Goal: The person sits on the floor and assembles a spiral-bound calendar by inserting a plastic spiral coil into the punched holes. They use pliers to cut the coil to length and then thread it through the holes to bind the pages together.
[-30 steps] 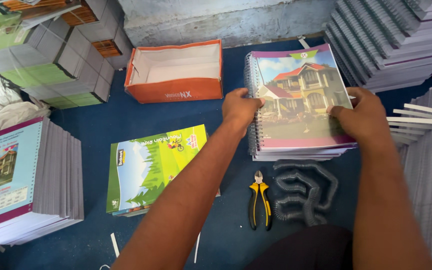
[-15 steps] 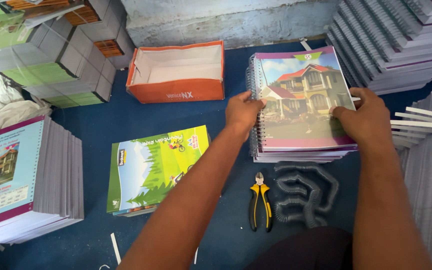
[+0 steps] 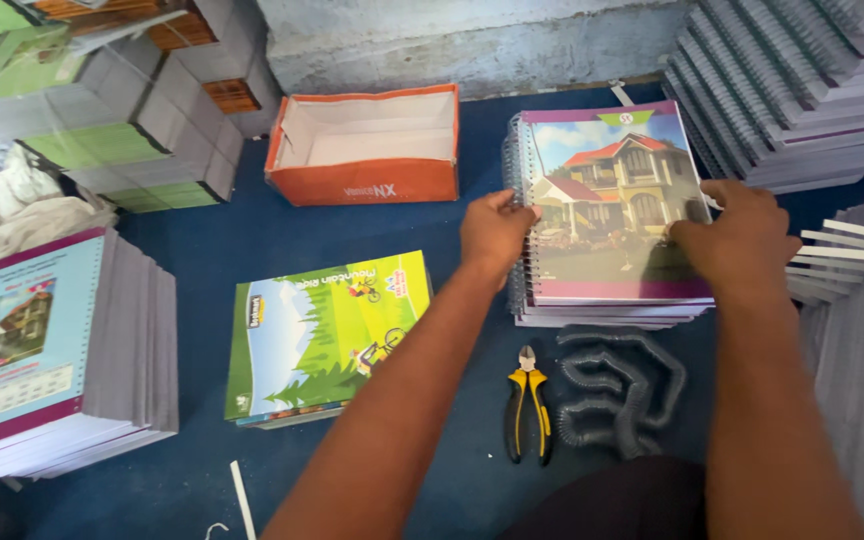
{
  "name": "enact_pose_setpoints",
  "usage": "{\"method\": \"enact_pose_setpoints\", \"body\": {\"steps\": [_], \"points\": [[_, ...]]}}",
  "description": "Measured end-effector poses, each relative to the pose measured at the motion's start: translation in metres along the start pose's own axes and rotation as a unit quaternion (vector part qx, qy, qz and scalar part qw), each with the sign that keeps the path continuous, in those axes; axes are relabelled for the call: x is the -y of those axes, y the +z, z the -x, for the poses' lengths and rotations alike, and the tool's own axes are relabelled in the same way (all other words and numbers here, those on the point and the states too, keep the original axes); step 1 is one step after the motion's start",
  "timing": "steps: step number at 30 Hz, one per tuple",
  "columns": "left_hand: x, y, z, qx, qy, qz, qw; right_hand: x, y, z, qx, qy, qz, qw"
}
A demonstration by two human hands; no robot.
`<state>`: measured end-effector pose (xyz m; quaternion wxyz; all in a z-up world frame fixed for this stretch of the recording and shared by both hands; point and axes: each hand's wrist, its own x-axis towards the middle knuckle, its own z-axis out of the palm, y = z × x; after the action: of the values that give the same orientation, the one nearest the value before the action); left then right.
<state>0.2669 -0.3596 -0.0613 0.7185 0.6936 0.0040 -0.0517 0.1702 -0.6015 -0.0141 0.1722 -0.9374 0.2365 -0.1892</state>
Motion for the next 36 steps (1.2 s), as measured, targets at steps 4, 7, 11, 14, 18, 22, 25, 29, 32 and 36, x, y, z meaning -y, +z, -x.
{"method": "enact_pose_setpoints", "body": {"steps": [4,7,11,14,18,22,25,29,32,36], "points": [[0.000,0.002,0.004,-0.029,0.019,-0.029,0.999,-0.001,0.006,0.003,-0.012,-0.014,-0.038,0.999],[0.002,0.000,0.005,-0.027,-0.006,-0.010,1.000,-0.005,0.008,0.004,0.027,0.018,-0.067,0.997],[0.003,0.000,0.004,-0.020,0.023,0.012,0.999,-0.010,0.012,0.003,0.042,0.039,-0.047,0.997],[0.001,0.000,0.006,-0.037,0.023,-0.048,0.998,-0.011,0.016,0.006,-0.019,-0.031,-0.058,0.998],[-0.005,-0.003,0.011,0.019,0.024,-0.071,0.997,-0.004,0.014,0.019,-0.175,-0.193,-0.037,0.965],[-0.009,-0.010,0.018,-0.019,0.050,-0.115,0.992,0.027,-0.007,0.033,-0.157,-0.222,-0.156,0.950],[-0.012,-0.032,0.027,-0.044,0.082,-0.115,0.989,0.065,-0.021,0.052,-0.113,-0.239,-0.207,0.942],[-0.017,-0.083,0.054,-0.032,0.106,-0.067,0.992,0.113,-0.036,0.083,-0.071,-0.267,-0.254,0.927],[-0.024,-0.123,0.082,-0.037,0.097,-0.117,0.988,0.147,-0.035,0.114,-0.080,-0.328,-0.241,0.910],[-0.028,-0.174,0.120,-0.032,0.107,-0.125,0.986,0.185,-0.022,0.154,-0.042,-0.399,-0.221,0.889]]}}
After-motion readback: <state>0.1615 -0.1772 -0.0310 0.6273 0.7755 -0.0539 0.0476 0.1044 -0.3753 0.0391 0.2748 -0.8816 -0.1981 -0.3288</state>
